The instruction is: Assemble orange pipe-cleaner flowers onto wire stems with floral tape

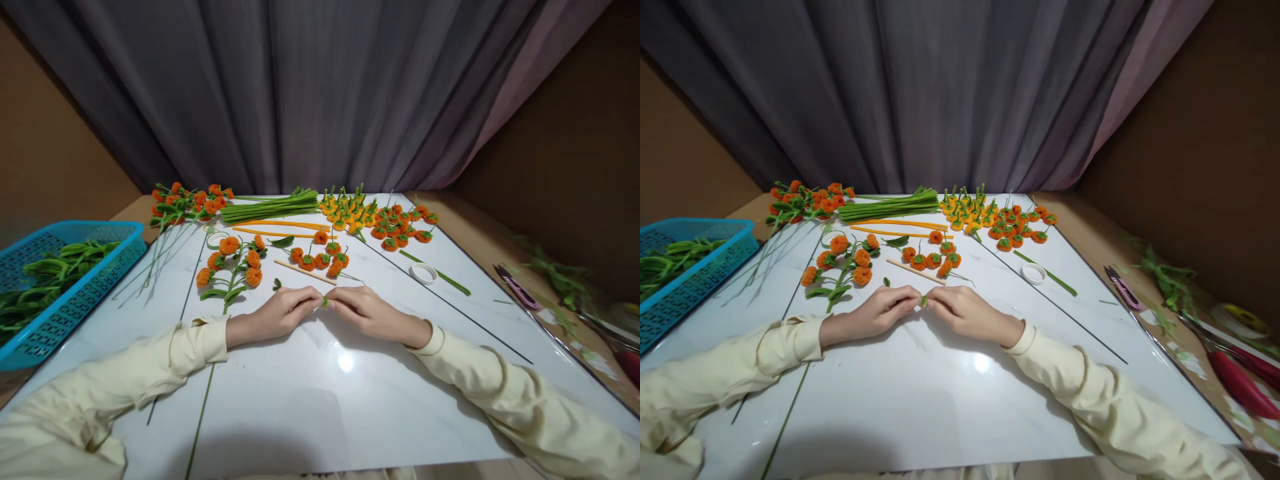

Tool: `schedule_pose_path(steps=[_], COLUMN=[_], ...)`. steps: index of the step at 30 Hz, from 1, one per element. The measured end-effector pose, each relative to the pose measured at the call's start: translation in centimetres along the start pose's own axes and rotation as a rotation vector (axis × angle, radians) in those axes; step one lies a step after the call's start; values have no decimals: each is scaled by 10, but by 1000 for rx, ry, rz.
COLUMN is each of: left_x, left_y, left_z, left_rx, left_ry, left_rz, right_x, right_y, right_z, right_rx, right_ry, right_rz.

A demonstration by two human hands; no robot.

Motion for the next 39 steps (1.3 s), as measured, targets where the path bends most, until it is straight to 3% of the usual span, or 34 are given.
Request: schedule_pose_path(steps=[3, 7, 11, 14, 19, 26, 33, 39], left_x=[2, 4, 3, 2, 4, 5, 6, 5], left_y=[0, 0, 0, 1, 3, 3, 3, 4], left_z=[1, 1, 2, 3, 5, 2, 2, 5], left_rx=[-12, -23, -16, -15, 4, 64, 32, 32], left_ry=[1, 8, -19, -84, -188, -162, -123, -178], left_rz=[21, 40, 54, 73, 153, 148, 100, 148], right_x=[-1, -7, -10, -12, -8, -4, -8, -8], right_y=[2, 6, 8, 8, 7, 10, 9, 5], right_z=[-2, 0, 3, 5, 8, -3, 0, 6], right_rx=[30, 71, 75, 23, -67, 93, 90, 23], right_ry=[239, 659, 839, 820, 691, 658, 785, 582], right_rz=[-48, -262, -373, -366, -233, -283, -321, -216])
Point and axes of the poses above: each hand's wrist, its own y-axis away from the middle knuckle, its own z-axis out of the palm, x = y × z, the point moved 4 cm from there along -y, towards the middle knuckle, and after that the axes turned 2 degrees about -x, right-handed, at the moved point
